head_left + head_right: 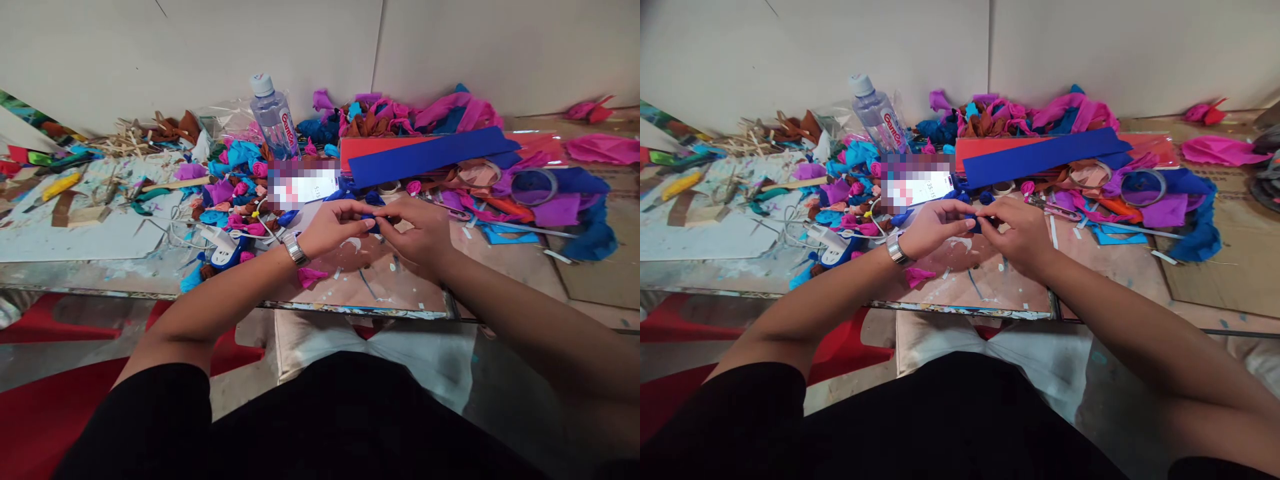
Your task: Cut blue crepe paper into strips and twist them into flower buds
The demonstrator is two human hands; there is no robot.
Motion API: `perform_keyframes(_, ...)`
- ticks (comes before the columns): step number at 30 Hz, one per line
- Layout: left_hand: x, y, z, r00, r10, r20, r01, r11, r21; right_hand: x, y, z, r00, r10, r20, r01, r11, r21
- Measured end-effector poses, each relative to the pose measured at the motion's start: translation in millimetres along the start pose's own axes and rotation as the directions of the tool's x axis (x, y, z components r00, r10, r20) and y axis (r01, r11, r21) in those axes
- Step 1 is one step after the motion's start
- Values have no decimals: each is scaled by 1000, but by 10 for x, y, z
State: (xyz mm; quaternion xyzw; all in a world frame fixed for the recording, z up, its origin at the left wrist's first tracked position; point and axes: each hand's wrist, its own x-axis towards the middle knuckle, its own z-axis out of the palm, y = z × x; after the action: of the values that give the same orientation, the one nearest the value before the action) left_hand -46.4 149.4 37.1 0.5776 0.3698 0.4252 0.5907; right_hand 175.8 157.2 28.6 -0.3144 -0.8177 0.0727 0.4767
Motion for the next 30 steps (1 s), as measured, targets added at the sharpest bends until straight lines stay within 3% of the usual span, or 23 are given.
perform_keyframes(5,5,-6,9,999,-43,-14,42,993,-108,15,36,-8,997,-77,1,77,997,5)
perform_keyframes(11,12,36,-12,985,-165,-52,147,956,-254,40,183,-68,977,-167,133,169,986,1)
perform_keyframes(20,10,62,-19,976,-209,-53,176,915,-362,46,276,-130,927,-285,242,320,940,-120)
perform_keyframes(25,8,68,-12,972,-232,-34,201,900,-386,55,222,-132,912,-360,198,397,895,-203)
perform_keyframes(30,6,87,8,973,-230,-32,201,904,-376,54,148,-128,909,-401,111,414,898,-147)
